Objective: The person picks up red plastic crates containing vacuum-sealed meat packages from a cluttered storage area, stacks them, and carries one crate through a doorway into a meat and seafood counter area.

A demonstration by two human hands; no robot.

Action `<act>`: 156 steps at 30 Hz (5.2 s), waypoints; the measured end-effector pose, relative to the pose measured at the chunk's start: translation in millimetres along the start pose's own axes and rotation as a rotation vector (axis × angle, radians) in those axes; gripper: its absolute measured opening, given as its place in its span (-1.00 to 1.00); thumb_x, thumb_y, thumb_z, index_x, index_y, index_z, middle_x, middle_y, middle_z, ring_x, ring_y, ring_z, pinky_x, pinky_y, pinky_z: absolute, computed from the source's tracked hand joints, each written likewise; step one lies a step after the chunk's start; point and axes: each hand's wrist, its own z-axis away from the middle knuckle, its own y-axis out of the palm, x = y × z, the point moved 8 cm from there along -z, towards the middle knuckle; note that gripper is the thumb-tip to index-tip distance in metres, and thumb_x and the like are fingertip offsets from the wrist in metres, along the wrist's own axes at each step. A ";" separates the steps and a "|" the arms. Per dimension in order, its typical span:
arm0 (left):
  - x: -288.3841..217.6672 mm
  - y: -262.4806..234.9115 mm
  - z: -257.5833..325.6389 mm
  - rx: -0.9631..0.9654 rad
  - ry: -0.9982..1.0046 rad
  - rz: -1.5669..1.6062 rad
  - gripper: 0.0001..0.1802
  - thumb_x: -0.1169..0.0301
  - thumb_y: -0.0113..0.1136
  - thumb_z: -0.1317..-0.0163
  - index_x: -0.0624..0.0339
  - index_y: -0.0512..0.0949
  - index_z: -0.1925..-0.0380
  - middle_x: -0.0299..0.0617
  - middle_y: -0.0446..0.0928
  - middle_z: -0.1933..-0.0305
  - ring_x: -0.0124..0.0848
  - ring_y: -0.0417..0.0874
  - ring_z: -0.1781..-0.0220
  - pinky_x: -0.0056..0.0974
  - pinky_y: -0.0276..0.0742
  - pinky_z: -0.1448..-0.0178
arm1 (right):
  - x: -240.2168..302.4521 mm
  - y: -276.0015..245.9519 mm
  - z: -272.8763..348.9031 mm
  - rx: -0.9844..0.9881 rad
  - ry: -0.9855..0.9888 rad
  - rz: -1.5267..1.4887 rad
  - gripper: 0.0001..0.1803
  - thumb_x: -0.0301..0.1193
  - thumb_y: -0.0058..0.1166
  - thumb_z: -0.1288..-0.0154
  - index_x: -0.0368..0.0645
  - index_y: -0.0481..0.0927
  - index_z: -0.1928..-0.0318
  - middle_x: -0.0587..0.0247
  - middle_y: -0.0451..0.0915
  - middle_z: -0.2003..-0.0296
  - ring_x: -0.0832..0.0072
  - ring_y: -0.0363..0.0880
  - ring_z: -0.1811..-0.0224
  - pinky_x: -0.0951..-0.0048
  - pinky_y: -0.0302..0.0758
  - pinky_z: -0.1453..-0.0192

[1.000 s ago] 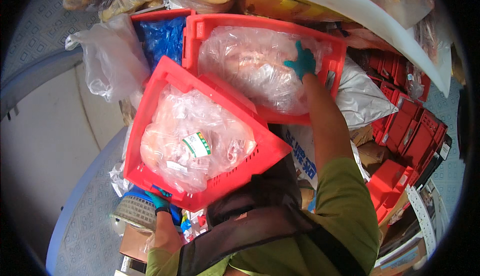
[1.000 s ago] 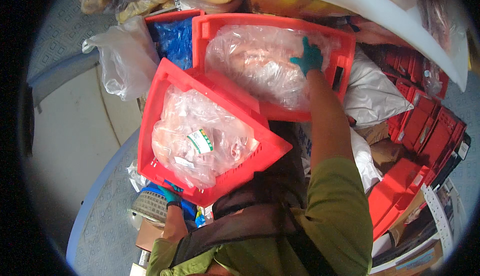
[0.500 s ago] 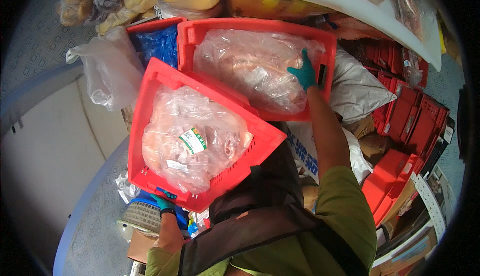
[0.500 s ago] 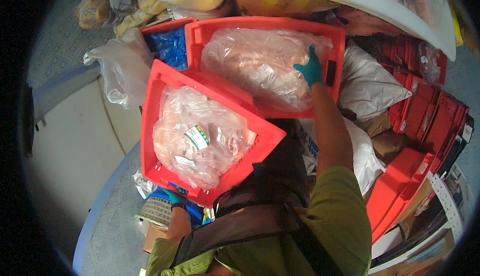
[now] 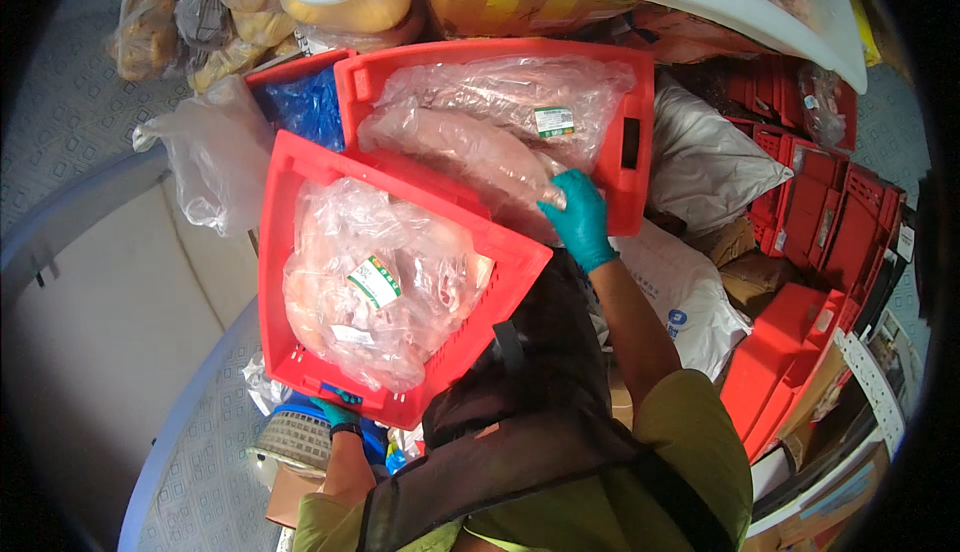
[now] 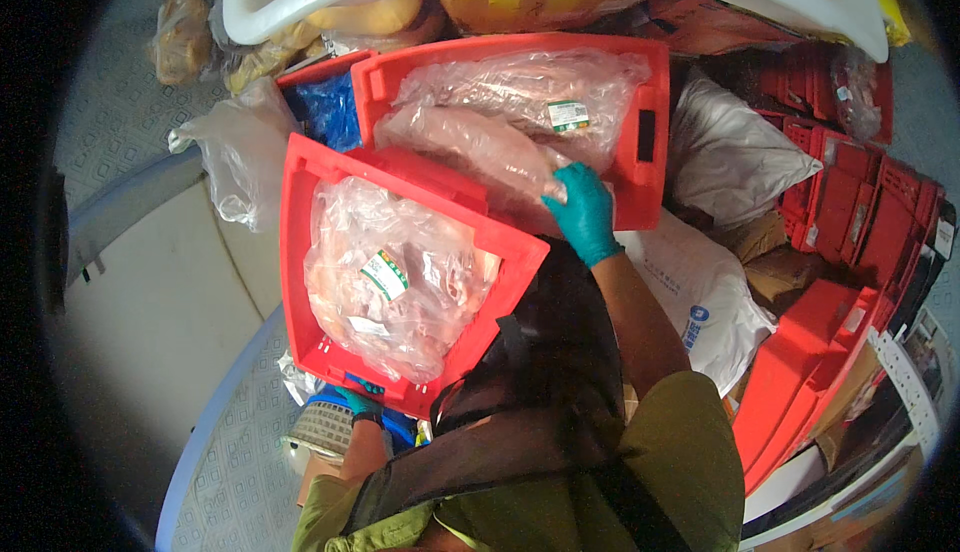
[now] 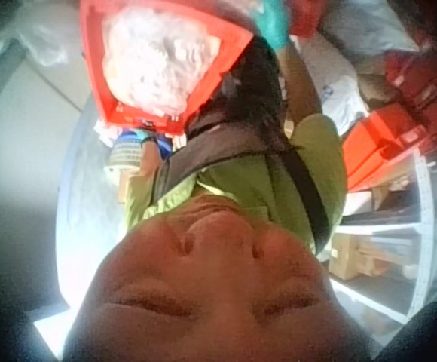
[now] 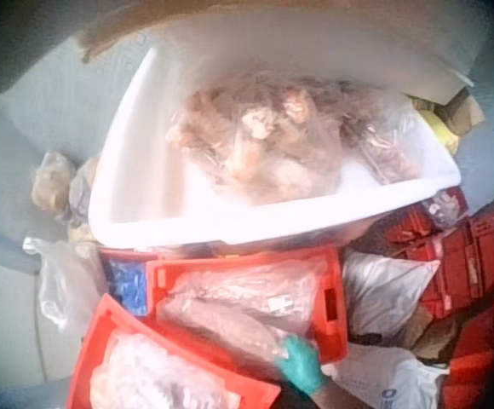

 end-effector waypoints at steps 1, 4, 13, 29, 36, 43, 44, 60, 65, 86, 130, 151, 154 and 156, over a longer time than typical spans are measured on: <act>1.4 3.4 0.4 0.039 -0.014 -0.003 -0.09 -0.62 -0.49 0.02 -0.04 0.48 0.38 -0.37 0.30 0.72 -0.39 0.31 0.66 -0.28 0.25 0.53 | 10.2 -0.9 4.1 0.019 -0.044 0.053 -0.66 -0.48 0.35 0.05 -0.15 0.50 0.23 0.14 0.49 0.30 0.12 0.51 0.22 0.27 0.47 0.17; 4.4 7.7 2.1 0.069 -0.043 0.000 -0.09 -0.61 -0.48 0.01 -0.05 0.49 0.33 -0.37 0.32 0.70 -0.40 0.32 0.65 -0.28 0.25 0.52 | 26.7 -4.3 10.7 0.043 -0.120 0.085 -0.69 -0.50 0.31 0.02 -0.16 0.51 0.22 0.14 0.49 0.29 0.12 0.51 0.21 0.27 0.47 0.16; 12.5 8.1 9.2 0.076 -0.050 -0.009 -0.07 -0.59 -0.50 -0.03 -0.06 0.48 0.14 -0.39 0.39 0.63 -0.43 0.37 0.60 -0.29 0.36 0.43 | -88.1 3.3 -29.5 0.046 -0.138 0.030 -0.51 -0.35 0.38 0.04 -0.22 0.53 0.07 0.07 0.54 0.14 0.07 0.50 0.05 0.22 0.44 -0.06; 22.7 -10.4 4.7 0.060 -0.058 -0.011 -0.02 -0.56 -0.49 -0.06 -0.04 0.44 -0.10 -0.36 0.51 0.47 -0.39 0.49 0.44 -0.15 0.50 0.13 | -185.7 50.9 -69.5 0.401 0.473 -0.465 -0.18 -0.13 0.41 0.04 -0.25 0.40 -0.20 0.11 0.55 -0.05 0.35 0.51 -0.08 0.32 0.41 -0.17; 18.2 -21.5 0.2 0.038 -0.057 -0.018 0.00 -0.56 -0.49 -0.06 -0.03 0.41 -0.15 -0.31 0.55 0.36 -0.35 0.53 0.34 -0.08 0.50 0.04 | -136.6 24.2 -131.9 0.462 0.328 -0.015 -0.33 0.03 0.32 0.00 -0.29 0.60 0.05 0.03 0.66 0.16 0.27 0.62 0.12 0.26 0.47 -0.02; 18.3 -25.7 -11.9 0.111 -0.059 0.023 0.03 -0.57 -0.49 -0.05 -0.03 0.34 -0.22 -0.23 0.53 0.13 -0.27 0.52 0.13 -0.03 0.47 -0.08 | -120.5 17.7 -136.9 0.616 0.336 -0.304 -0.37 -0.19 0.27 -0.13 -0.27 0.46 -0.15 0.20 0.55 -0.04 0.44 0.48 -0.06 0.38 0.37 -0.18; 17.4 -25.3 -13.8 0.121 -0.052 0.037 0.03 -0.57 -0.49 -0.05 -0.03 0.33 -0.23 -0.22 0.52 0.09 -0.26 0.52 0.09 -0.03 0.46 -0.09 | -119.9 20.6 -121.7 0.610 0.308 -0.377 -0.37 -0.21 0.27 -0.14 -0.27 0.44 -0.17 0.20 0.52 -0.07 0.45 0.46 -0.08 0.38 0.35 -0.20; 5.6 -37.6 -14.3 -0.108 0.011 -0.004 -0.11 -0.57 -0.57 -0.06 0.00 0.39 0.65 -0.25 0.28 0.79 -0.28 0.32 0.77 -0.20 0.31 0.66 | 53.1 20.6 -71.0 0.484 0.127 -0.590 -0.59 -0.40 -0.06 -0.44 -0.26 0.40 -0.23 0.23 0.44 -0.16 0.49 0.41 -0.15 0.42 0.32 -0.30; 6.3 -55.6 -21.3 -0.185 0.111 -0.045 -0.05 -0.52 -0.51 -0.13 0.15 0.47 0.68 -0.16 0.38 0.75 -0.27 0.40 0.77 -0.18 0.41 0.66 | 180.9 82.5 -33.5 0.620 -0.013 -0.280 -0.66 -0.37 0.01 -0.39 -0.19 0.46 -0.12 0.33 0.53 0.24 0.59 0.48 0.28 0.54 0.46 0.15; 59.7 -43.5 57.4 -0.243 0.100 0.170 -0.19 -0.40 -0.21 -0.20 0.19 0.48 0.64 -0.27 0.32 0.77 -0.42 0.31 0.78 -0.26 0.21 0.68 | 186.9 122.9 -52.1 0.768 -0.005 -0.138 -0.83 -0.39 0.00 -0.35 -0.20 0.47 0.13 0.38 0.41 0.56 0.59 0.35 0.60 0.54 0.31 0.52; -81.1 47.0 -18.4 0.253 -0.116 -0.242 -0.27 -0.34 -0.20 -0.25 0.18 0.49 0.44 -0.30 0.33 0.73 -0.40 0.35 0.72 -0.31 0.31 0.62 | 165.6 52.8 112.3 0.174 0.367 -0.242 -0.75 -0.45 0.02 -0.31 -0.16 0.59 0.02 0.28 0.59 0.30 0.59 0.50 0.32 0.52 0.46 0.19; -74.5 50.4 -4.0 0.207 0.032 -0.385 -0.22 -0.43 -0.21 -0.17 0.14 0.49 0.49 -0.35 0.23 0.73 -0.44 0.23 0.73 -0.31 0.24 0.60 | 120.2 124.5 161.1 0.145 0.586 0.280 -0.50 0.09 -0.07 -0.27 -0.11 0.58 0.34 -0.04 0.60 0.33 -0.03 0.57 0.28 0.07 0.44 0.25; -75.4 49.3 -1.9 0.185 0.052 -0.390 -0.21 -0.44 -0.21 -0.17 0.15 0.49 0.48 -0.36 0.22 0.75 -0.44 0.22 0.74 -0.33 0.21 0.61 | 121.5 124.6 163.0 0.139 0.571 0.309 -0.53 0.07 -0.10 -0.30 -0.09 0.58 0.31 -0.04 0.60 0.31 -0.03 0.57 0.27 0.06 0.44 0.23; -76.3 50.8 -0.8 0.199 0.073 -0.386 -0.19 -0.45 -0.20 -0.15 0.18 0.48 0.47 -0.37 0.19 0.76 -0.46 0.21 0.74 -0.35 0.18 0.61 | 122.9 124.2 164.8 0.127 0.565 0.335 -0.51 0.08 -0.15 -0.30 -0.09 0.59 0.28 -0.02 0.61 0.26 -0.05 0.57 0.22 0.02 0.45 0.18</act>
